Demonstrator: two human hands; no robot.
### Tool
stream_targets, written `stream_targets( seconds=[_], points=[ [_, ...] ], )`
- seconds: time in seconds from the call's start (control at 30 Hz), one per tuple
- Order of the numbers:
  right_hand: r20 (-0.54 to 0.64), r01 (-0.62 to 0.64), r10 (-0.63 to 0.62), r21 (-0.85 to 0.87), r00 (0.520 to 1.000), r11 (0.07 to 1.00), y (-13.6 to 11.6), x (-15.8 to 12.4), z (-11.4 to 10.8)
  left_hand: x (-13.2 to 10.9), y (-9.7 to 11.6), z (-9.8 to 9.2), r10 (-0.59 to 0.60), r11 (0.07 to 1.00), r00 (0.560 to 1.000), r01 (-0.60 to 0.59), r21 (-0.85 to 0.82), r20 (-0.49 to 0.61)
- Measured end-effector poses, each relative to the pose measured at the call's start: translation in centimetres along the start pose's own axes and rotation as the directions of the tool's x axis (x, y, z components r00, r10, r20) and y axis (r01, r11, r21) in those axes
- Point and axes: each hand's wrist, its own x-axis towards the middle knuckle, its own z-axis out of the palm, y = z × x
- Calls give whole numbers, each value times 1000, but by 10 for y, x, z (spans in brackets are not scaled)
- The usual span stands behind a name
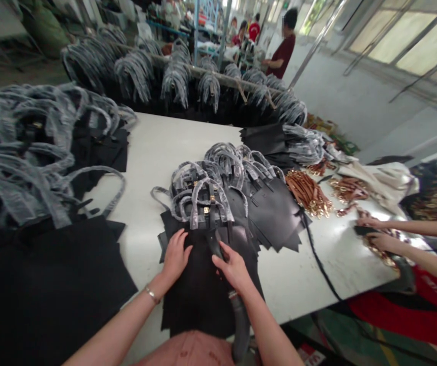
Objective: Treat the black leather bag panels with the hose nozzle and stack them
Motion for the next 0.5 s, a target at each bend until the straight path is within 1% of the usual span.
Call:
stream_targets(
  seconds=[0.03, 0.07, 0.13, 0.2, 0.27, 0.3, 0.37, 0.43, 0.5],
  points=[
    [23, -17, 17, -15, 1000, 1000, 0, -3, 1, 10, -1, -4, 2, 1000, 1000, -2, 23, -2],
    [37, -31, 32, -29, 999, 999, 1, -6, 1, 20, -1, -7, 6, 999, 1000, -7, 48, 18],
    [48, -47, 50, -55, 998, 997, 5, -10, 2, 36, -3, -12, -9, 997, 995, 1, 83, 100],
    [50, -42, 45, -75, 998, 996, 11, -12, 2, 44, -6, -15, -82, 995, 977, 70, 69, 198],
    [51, -25, 30, -93, 998, 995, 18, -13, 2, 46, -11, -15, -155, 986, 934, 166, -6, 323],
    [50, -18, 23, -100, 998, 995, 20, -15, 3, 46, -14, -14, -172, 978, 908, 205, -49, 383],
    [45, -8, 12, -98, 999, 995, 23, -19, 3, 43, -21, -12, -163, 962, 868, 245, -121, 469],
    [16, 12, -11, -64, 1000, 998, 23, -27, 3, 40, -27, -10, -137, 954, 855, 250, -167, 500],
    [-36, 61, -61, -15, 997, 998, 20, -35, 1, 38, -31, -8, -131, 940, 849, 270, -209, 511]
  ],
)
